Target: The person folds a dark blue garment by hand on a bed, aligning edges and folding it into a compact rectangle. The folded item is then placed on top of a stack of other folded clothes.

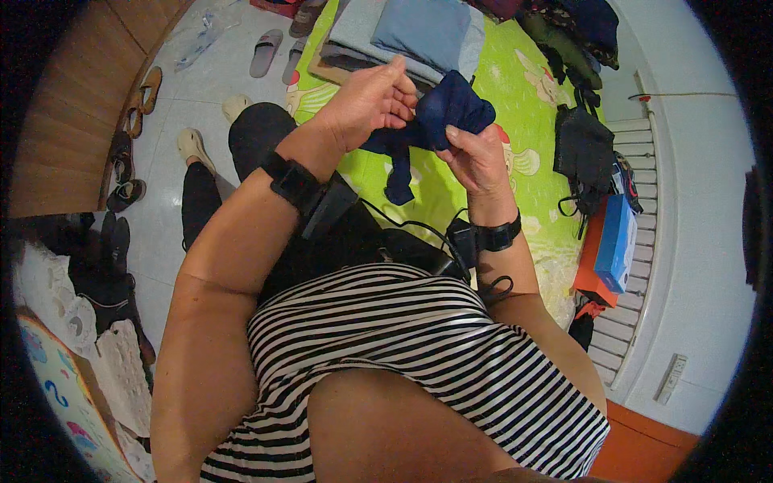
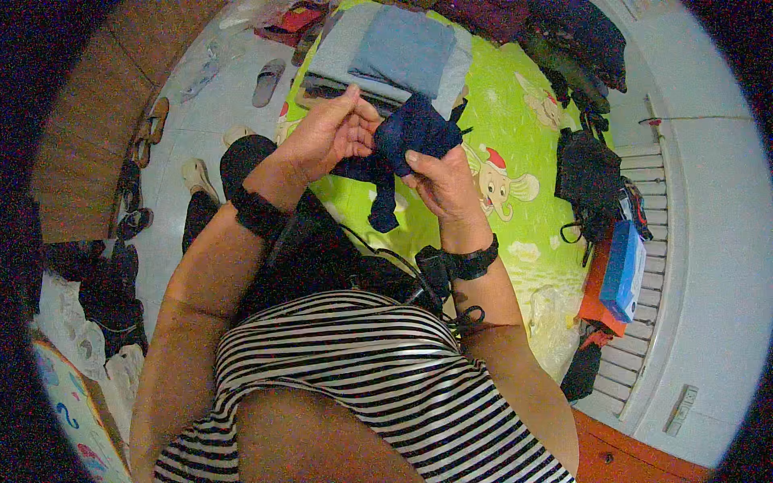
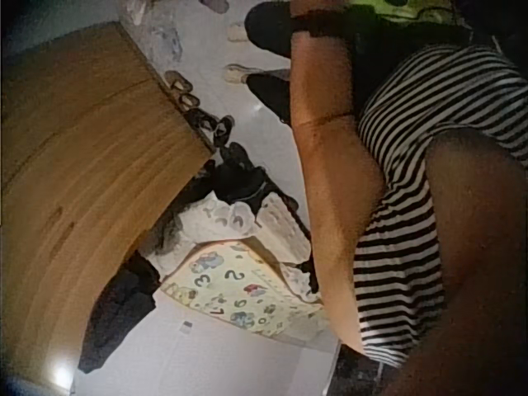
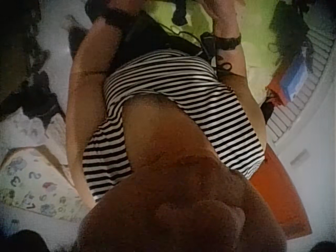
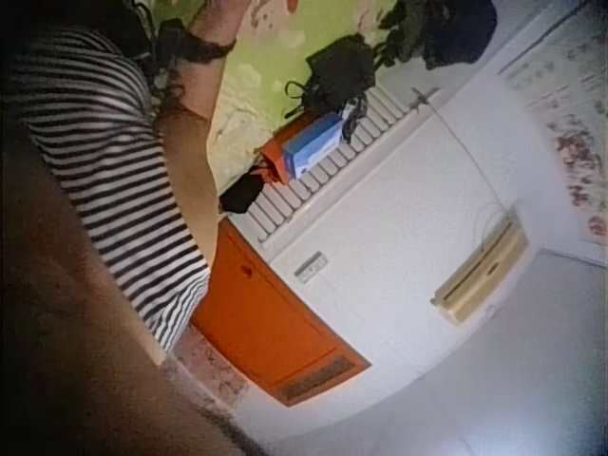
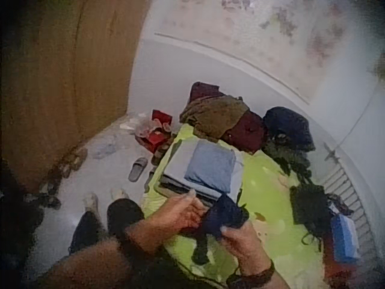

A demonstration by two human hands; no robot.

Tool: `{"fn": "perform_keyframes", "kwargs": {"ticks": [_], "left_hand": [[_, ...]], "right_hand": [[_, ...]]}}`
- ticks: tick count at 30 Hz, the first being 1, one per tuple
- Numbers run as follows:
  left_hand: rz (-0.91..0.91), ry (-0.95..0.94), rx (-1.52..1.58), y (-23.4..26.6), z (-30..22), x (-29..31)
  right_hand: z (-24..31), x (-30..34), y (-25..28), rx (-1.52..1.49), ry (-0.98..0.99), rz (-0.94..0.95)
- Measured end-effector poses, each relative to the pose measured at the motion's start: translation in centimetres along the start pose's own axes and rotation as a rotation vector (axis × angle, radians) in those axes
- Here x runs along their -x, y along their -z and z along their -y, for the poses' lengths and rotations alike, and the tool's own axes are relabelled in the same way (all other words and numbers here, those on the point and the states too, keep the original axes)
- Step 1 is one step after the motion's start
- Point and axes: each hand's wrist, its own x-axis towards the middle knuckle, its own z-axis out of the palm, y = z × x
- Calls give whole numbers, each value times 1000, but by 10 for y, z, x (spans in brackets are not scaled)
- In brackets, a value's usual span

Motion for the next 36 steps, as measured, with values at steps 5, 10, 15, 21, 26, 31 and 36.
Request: {"fn": "perform_keyframes", "kwargs": {"ticks": [5,10,15,21,26,31,36], "left_hand": [[-36,-70,-277,-8,7,-1],[18,-187,149,2,8,-6],[-46,-99,29,-1,7,-3],[35,-131,-140,6,6,-5],[90,-178,375,11,9,-9],[46,-245,513,17,5,-12],[5,-344,475,37,-12,-6]], "right_hand": [[-7,1,-5,218,41,-42],[-7,0,-9,212,72,-101],[-6,1,-10,216,86,-65],[-8,1,-7,310,80,-98],[-7,3,-6,264,70,-106],[-12,6,-3,117,51,-167],[-11,6,12,8,96,-277]]}}
